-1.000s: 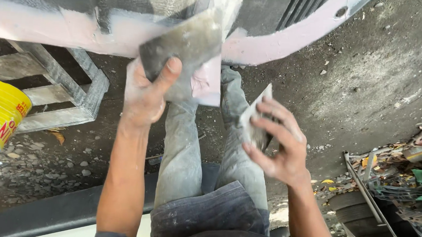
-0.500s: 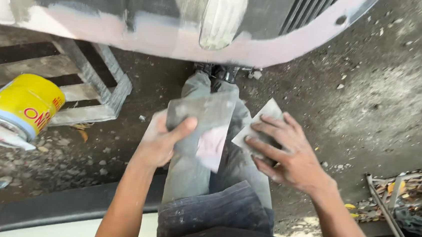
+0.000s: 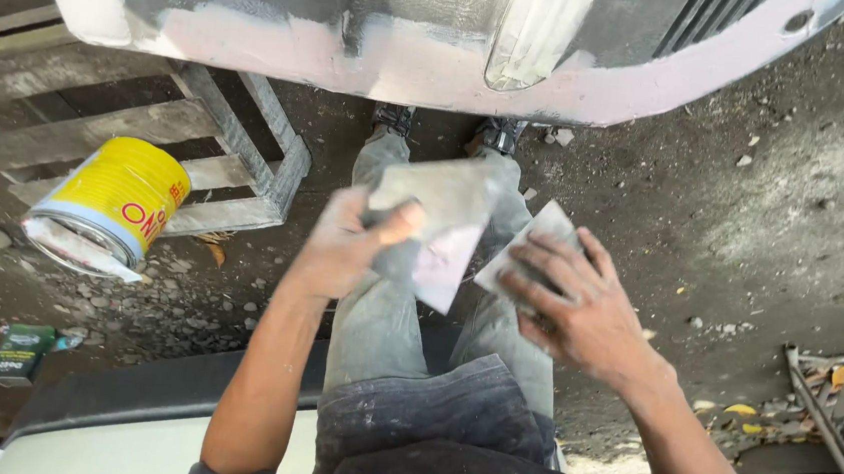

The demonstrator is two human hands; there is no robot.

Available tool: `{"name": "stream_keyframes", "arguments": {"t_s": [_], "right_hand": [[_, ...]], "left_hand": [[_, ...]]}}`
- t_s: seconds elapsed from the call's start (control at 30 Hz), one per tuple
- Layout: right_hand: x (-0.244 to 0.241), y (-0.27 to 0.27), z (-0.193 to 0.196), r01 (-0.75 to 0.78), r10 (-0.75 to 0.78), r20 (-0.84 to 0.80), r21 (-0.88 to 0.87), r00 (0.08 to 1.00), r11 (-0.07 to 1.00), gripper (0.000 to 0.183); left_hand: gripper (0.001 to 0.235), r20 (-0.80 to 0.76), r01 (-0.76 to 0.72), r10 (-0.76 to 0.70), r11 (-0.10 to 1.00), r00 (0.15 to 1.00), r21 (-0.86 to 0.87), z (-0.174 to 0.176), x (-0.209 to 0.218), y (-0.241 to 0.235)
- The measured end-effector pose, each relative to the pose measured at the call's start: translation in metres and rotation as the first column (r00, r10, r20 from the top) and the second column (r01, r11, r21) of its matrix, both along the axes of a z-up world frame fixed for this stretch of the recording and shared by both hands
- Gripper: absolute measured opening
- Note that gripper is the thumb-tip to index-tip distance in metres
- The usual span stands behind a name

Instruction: The person scoops pink body filler from a can onto a metal spreader and applies it to a grey car bumper. They then use a sanding block to smooth the filler on the bumper's surface.

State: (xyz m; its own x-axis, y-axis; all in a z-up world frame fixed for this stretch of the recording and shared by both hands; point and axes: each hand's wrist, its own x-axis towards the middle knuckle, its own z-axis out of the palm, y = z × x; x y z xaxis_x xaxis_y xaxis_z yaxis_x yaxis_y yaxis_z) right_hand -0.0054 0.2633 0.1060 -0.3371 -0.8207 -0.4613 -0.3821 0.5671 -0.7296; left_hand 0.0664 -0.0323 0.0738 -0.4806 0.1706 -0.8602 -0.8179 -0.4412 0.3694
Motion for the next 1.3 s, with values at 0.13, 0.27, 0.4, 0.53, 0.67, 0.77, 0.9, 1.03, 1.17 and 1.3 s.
{"name": "stream_keyframes", "arguments": {"t_s": [0.13,0.27,0.4,0.53,0.67,0.77,0.9,1.03,1.17,1.3], "right_hand": [[-0.014,-0.006,-0.009,0.132,-0.121,-0.136,0.077,0.983,0.988,0.051],[-0.041,-0.02,-0.012,0.413,-0.372,-0.286,0.094,0.883,0.906,0.052],[-0.062,-0.042,-0.021,0.495,-0.408,-0.424,0.114,0.808,0.861,0.051],[-0.063,-0.054,-0.03,0.522,-0.419,-0.447,0.133,0.79,0.843,0.052],[-0.064,-0.063,-0.038,0.555,-0.442,-0.466,0.135,0.767,0.821,0.052],[-0.067,-0.065,-0.046,0.554,-0.434,-0.484,0.132,0.759,0.822,0.052],[-0.058,-0.06,-0.056,0.538,-0.429,-0.495,0.098,0.756,0.837,0.052],[-0.033,-0.05,-0.072,0.533,-0.426,-0.513,0.073,0.745,0.843,0.053],[-0.011,-0.049,-0.078,0.548,-0.433,-0.511,0.093,0.743,0.831,0.053],[0.02,-0.036,-0.091,0.527,-0.389,-0.469,0.208,0.793,0.824,0.053]], "left_hand": [[0.041,-0.198,-0.369,0.368,0.929,0.909,0.031,-0.004,-0.051,-0.046],[0.034,-0.237,-0.468,0.456,0.884,0.858,0.007,-0.045,-0.078,-0.057],[0.03,-0.341,-0.489,0.495,0.866,0.8,0.11,-0.071,-0.077,-0.06],[0.029,-0.338,-0.479,0.503,0.863,0.795,0.157,-0.071,-0.077,-0.063],[0.03,-0.281,-0.476,0.479,0.875,0.832,0.081,-0.068,-0.081,-0.065],[0.035,-0.285,-0.459,0.454,0.887,0.844,0.054,-0.07,-0.077,-0.065],[0.035,-0.368,-0.449,0.466,0.883,0.805,0.136,-0.075,-0.075,-0.066],[0.034,-0.376,-0.446,0.467,0.883,0.801,0.147,-0.075,-0.075,-0.066],[0.037,-0.345,-0.443,0.433,0.895,0.833,0.052,-0.066,-0.079,-0.066],[0.042,-0.286,-0.404,0.375,0.914,0.882,-0.046,-0.048,-0.092,-0.062]]}}
